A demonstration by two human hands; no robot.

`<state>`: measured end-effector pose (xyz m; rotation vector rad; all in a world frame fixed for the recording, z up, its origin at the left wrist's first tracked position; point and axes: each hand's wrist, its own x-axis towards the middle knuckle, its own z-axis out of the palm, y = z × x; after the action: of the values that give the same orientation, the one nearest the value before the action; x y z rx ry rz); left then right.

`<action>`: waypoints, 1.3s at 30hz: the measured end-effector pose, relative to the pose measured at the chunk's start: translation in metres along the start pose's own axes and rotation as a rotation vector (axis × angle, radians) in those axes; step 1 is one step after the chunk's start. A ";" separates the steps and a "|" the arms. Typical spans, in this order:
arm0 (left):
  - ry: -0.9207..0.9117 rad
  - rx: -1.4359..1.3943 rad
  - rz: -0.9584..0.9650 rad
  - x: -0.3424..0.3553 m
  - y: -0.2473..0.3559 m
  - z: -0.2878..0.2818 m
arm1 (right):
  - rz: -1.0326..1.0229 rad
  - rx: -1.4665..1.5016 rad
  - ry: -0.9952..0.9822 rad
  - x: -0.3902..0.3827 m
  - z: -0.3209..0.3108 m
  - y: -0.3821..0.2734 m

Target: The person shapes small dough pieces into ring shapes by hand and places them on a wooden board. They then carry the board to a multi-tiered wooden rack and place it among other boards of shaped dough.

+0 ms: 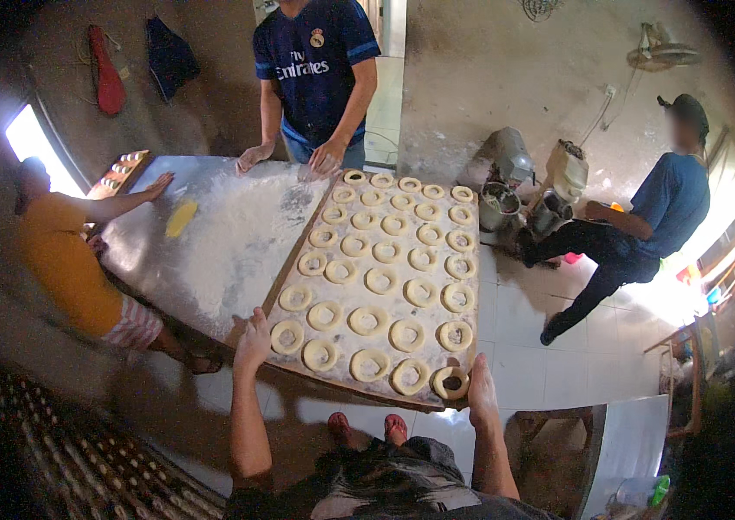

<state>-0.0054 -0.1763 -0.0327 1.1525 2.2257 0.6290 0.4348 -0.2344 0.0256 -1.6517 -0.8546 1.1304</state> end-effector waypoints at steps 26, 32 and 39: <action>-0.633 -1.235 0.938 -0.216 -0.135 0.001 | -0.714 -0.113 0.376 -0.047 -0.092 0.131; -0.580 -1.150 1.642 -0.307 -0.159 0.057 | -0.900 0.025 0.337 -0.067 -0.087 0.159; 0.239 -1.343 2.115 -0.365 -0.121 0.014 | -1.019 -0.032 0.282 -0.120 -0.074 0.055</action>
<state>0.1087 -0.5434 -0.0257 1.9398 -0.5584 2.3007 0.4665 -0.3822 0.0201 -1.0868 -1.2930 0.1713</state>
